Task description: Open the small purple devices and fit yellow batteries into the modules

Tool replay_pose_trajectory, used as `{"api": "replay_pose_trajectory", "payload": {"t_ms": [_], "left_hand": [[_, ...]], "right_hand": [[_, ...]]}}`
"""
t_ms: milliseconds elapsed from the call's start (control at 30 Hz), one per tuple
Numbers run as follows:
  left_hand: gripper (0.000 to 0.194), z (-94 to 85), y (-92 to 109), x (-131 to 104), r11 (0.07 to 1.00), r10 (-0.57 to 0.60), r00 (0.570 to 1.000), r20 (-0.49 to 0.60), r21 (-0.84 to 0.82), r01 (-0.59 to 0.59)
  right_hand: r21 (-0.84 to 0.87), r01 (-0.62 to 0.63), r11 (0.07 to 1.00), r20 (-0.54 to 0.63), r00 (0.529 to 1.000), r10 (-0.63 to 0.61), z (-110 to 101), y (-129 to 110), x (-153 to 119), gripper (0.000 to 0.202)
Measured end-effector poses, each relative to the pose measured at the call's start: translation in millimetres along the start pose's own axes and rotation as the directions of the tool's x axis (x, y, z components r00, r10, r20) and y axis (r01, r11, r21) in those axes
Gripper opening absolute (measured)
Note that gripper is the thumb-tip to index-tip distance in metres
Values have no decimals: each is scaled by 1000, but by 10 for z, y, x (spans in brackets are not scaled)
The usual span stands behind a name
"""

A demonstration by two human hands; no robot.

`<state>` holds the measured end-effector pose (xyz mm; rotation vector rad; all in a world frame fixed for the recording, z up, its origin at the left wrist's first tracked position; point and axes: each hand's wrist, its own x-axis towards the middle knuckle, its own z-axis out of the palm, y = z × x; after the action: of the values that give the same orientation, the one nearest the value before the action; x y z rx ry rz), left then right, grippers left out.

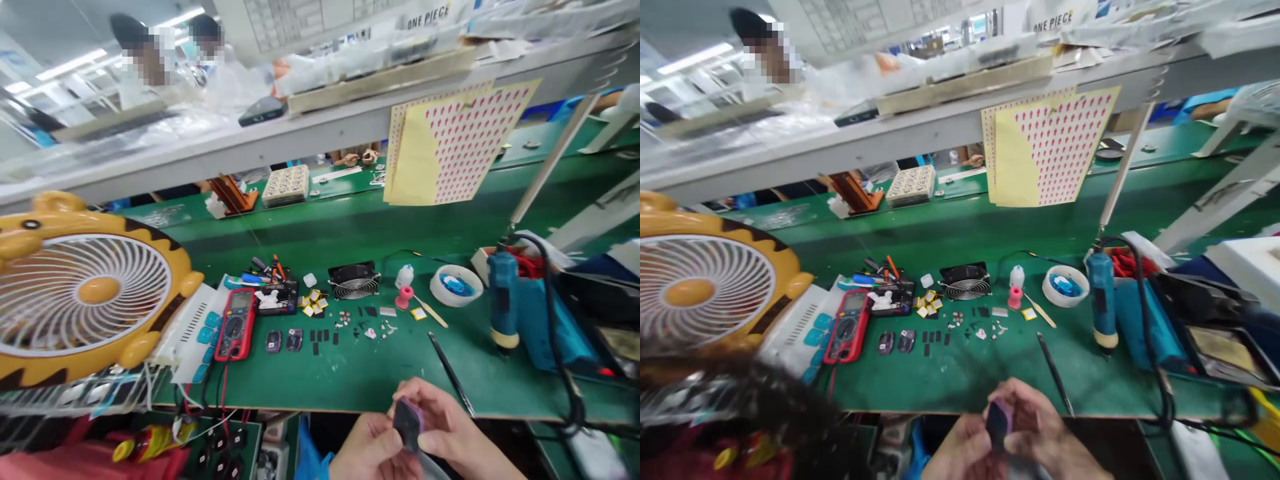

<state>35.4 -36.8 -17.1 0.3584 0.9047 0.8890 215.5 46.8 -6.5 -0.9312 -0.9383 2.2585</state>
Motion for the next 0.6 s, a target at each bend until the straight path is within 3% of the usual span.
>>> {"api": "replay_pose_trajectory", "payload": {"t_ms": [233, 433, 600], "left_hand": [[98, -210, -84, 112, 997, 36, 999, 26, 67, -37], [97, -304, -267, 272, 999, 33, 995, 90, -43, -29], [79, -289, -249, 218, 987, 20, 991, 133, -162, 1]], "right_hand": [[-5, 28, 1000, 98, 995, -27, -119, 119, 122, 61], [47, 27, 999, 122, 992, -33, -146, 312, 330, 75], [55, 28, 998, 131, 991, -35, -165, 230, 298, 76]]}}
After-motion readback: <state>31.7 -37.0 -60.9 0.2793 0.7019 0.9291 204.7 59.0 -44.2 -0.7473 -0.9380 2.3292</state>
